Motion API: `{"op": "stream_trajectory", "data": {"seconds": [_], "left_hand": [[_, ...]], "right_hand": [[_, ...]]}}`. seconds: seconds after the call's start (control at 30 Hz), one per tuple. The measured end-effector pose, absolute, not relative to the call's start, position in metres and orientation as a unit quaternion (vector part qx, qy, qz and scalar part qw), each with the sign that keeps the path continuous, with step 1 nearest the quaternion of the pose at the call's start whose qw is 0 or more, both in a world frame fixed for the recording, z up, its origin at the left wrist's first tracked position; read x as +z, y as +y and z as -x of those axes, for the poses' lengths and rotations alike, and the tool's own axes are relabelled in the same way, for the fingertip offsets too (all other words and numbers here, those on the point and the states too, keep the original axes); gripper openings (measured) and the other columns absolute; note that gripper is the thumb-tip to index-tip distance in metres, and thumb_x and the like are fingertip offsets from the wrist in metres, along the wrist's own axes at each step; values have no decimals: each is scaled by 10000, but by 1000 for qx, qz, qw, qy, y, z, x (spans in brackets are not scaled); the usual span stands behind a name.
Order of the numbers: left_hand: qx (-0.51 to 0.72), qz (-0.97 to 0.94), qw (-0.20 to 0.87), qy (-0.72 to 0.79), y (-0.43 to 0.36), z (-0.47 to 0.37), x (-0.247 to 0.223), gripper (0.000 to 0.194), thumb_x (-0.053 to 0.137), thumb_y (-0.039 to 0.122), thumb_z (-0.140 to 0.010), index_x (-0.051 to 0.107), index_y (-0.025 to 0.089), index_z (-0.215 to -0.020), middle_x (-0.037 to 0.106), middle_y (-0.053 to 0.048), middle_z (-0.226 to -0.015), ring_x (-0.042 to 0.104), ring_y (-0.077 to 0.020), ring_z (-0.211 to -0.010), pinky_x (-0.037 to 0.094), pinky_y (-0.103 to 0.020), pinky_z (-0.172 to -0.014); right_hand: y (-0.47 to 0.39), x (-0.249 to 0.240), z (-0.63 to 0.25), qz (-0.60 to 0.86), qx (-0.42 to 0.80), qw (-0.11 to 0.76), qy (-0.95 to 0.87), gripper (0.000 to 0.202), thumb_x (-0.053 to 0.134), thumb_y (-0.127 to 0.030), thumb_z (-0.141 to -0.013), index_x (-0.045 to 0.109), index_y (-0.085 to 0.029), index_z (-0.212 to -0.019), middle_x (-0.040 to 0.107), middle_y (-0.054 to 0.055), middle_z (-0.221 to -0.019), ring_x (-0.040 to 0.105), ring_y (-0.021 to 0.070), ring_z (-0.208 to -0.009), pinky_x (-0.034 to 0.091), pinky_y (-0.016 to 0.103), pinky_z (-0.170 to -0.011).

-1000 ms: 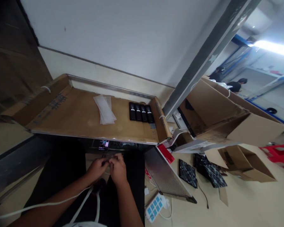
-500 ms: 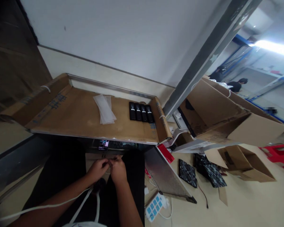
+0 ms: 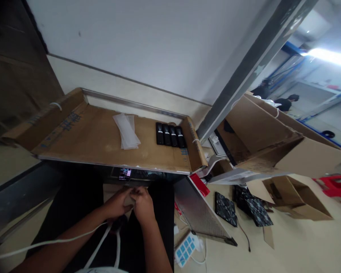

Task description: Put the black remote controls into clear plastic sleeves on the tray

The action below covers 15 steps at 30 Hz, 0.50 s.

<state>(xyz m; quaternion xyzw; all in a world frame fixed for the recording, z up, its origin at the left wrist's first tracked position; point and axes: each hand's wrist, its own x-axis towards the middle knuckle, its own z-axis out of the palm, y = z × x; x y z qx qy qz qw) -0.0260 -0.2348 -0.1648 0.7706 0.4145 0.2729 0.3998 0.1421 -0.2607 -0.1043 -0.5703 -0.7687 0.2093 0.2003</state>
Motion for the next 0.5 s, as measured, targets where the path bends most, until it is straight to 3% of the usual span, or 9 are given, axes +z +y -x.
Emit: {"op": "stream_trajectory", "data": {"seconds": [0.17,0.37,0.5], "left_hand": [[242,-758,465,388,-235,25,-144,328,711,197,-756,659,181,-1079,711,-96,-1178,651,-277,-1125,494,-393,-996],[271,-752,525,293,-239,31,-84,448,731,159,-730,654,192,-1170,708,-67,-1197,649,-243,-1119,498,-343,-1002],[264,-754,547,249,-245,31,-49,428,690,137,-764,656,187,-1188,721,-61,-1148,673,-218,-1044,521,-314,-946]], "right_hand": [[-262,-82,-143,512,241,233,-791,403,539,59,-818,811,-225,-905,652,62,-1011,578,205,-993,475,302,-890],[-268,-15,-145,421,305,282,-806,427,550,48,-866,807,-277,-967,693,27,-1020,598,170,-1001,479,301,-912],[-275,32,-147,393,327,284,-811,462,552,73,-853,800,-297,-971,695,8,-1038,605,153,-997,489,291,-901]]}}
